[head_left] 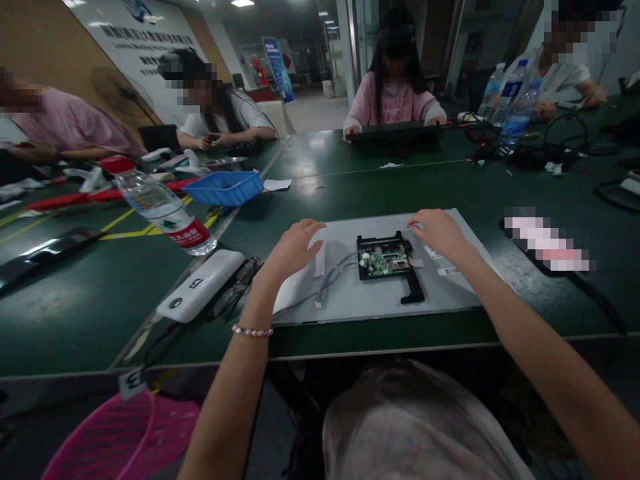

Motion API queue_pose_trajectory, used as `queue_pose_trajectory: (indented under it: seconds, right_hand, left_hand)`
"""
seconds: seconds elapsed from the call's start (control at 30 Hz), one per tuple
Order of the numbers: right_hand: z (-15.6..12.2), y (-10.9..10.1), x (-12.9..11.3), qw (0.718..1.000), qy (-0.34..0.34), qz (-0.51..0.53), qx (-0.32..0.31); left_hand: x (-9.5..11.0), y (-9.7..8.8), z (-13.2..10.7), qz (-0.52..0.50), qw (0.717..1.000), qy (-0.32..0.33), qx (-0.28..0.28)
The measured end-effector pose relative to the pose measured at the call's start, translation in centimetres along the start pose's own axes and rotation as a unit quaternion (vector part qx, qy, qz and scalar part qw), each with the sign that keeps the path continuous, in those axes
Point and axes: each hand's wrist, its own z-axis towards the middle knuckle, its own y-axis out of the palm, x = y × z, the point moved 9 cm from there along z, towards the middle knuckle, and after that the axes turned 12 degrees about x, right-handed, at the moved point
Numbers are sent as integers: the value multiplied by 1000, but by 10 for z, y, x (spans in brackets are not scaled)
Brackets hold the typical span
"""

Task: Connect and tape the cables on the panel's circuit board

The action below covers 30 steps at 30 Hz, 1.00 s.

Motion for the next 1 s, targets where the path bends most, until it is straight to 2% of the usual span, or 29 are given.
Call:
queue_pose_trajectory:
  seconds: [0.2, 0.37, 0.47, 0.6, 0.7, 0.83, 1.0]
  right_hand:
    - [-5, 18, 7, 998, -26, 28, -52]
    - [-7, 19, 5, 996, -59, 29, -67]
    - [-8, 16, 1, 995, -69, 4, -67]
    - [-7, 14, -4, 994, -76, -50, -63]
    - [-6, 12, -4, 995, -57, -65, -58]
    - [0, 0, -9, 998, -36, -47, -21]
    - [18, -9, -37, 998, -53, 25, 5]
  left_hand:
    - [33, -8, 15, -41, 999, 20, -29]
    - [80, -2, 29, -67, 984, 78, -143]
    - [97, 8, 35, -77, 977, 108, -168]
    - [93, 35, 32, -77, 974, 90, -194]
    - [85, 51, 23, -84, 969, 77, -217]
    - [78, 55, 15, -100, 969, 60, -217]
    - [74, 57, 13, -112, 967, 49, -225]
